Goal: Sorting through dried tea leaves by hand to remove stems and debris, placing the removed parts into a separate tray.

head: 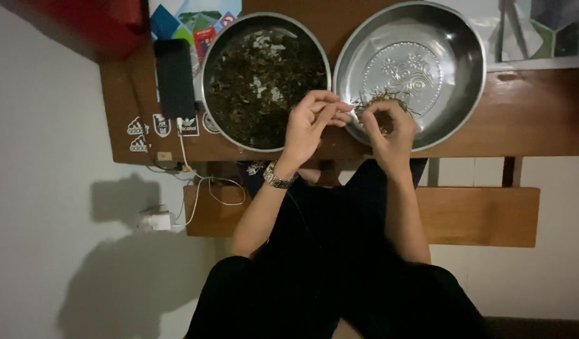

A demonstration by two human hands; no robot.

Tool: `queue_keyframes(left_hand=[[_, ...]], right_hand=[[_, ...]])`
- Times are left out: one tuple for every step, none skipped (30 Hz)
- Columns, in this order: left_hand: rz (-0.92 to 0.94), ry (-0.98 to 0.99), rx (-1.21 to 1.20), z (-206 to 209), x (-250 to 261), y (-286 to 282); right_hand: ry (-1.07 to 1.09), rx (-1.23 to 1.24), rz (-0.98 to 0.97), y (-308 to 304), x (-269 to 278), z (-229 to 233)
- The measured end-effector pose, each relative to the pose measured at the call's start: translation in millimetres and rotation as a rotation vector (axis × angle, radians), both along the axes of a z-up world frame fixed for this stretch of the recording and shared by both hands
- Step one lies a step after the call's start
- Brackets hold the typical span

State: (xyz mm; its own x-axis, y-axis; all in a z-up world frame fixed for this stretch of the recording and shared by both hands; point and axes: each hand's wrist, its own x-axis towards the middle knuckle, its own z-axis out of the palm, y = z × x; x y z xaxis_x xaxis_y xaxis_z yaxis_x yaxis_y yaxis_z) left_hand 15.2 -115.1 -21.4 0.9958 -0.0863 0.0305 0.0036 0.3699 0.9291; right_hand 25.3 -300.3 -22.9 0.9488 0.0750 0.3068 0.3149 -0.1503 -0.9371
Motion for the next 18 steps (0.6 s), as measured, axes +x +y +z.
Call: queue_keyframes(left_hand=[[-0.006,0.001,0.001,-2.4,1.7,-4.7],[-0.013,0.0,0.016,-4.7,3.4,-9.4],[-0.02,-0.001,0.031,-7.0,5.1,-13.8],[-0.024,0.0,0.032,-10.6,7.2,-19.2],[-0.023,-0.008,0.068,-14.2,9.1,-24.2],[-0.019,-0.015,0.104,-17.9,10.2,-28.6],[-0.019,-0.014,0.105,-16.1,10.8,-32.0],[-0.01,-0.036,0.22,-14.0,11.7,-34.4],[-0.002,-0.057,0.335,-11.6,12.4,-36.1],[0.01,-0.056,0.338,-8.1,12.7,-39.7],[0.007,-0.072,0.415,-4.5,12.8,-42.8],[0.007,-0.087,0.494,-1.0,12.8,-44.9],[0.02,-0.084,0.498,-3.6,11.7,-47.6],[0.011,-0.121,0.561,-6.1,10.6,-50.2],[0.001,-0.158,0.624,-8.7,9.6,-52.8],[0.01,-0.156,0.627,-5.6,7.9,-54.7],[-0.027,-0.177,0.644,-2.3,6.6,-56.6],[-0.068,-0.196,0.659,1.5,5.8,-59.0]], right_hand=[[0.001,0.001,-0.006,-3.4,-0.6,0.6],[-0.014,-0.032,-0.026,-6.6,-1.0,1.4],[-0.028,-0.066,-0.046,-9.7,-1.6,2.2],[-0.027,-0.065,-0.05,-13.2,-1.1,-1.1],[-0.041,-0.069,-0.06,-16.4,-0.8,-4.4],[-0.055,-0.074,-0.067,-18.8,-0.5,-7.9],[-0.054,-0.073,-0.067,-23.2,-0.9,-8.5],[-0.065,-0.076,-0.072,-26.8,0.4,-8.7],[-0.075,-0.079,-0.076,-29.5,1.5,-8.7],[-0.076,-0.075,-0.065,-35.5,2.3,-11.6],[-0.077,-0.073,-0.069,-41.0,3.1,-14.5],[-0.078,-0.068,-0.071,-45.4,4.2,-17.6],[-0.079,-0.064,-0.057,-46.7,4.6,-16.4],[-0.086,-0.056,-0.063,-47.9,4.6,-15.1],[-0.093,-0.048,-0.069,-49.2,4.7,-13.9],[-0.095,-0.045,-0.06,-50.7,5.3,-14.8],[-0.092,-0.025,-0.064,-52.0,6.4,-15.6],[-0.086,-0.007,-0.07,-53.9,7.5,-15.5]])
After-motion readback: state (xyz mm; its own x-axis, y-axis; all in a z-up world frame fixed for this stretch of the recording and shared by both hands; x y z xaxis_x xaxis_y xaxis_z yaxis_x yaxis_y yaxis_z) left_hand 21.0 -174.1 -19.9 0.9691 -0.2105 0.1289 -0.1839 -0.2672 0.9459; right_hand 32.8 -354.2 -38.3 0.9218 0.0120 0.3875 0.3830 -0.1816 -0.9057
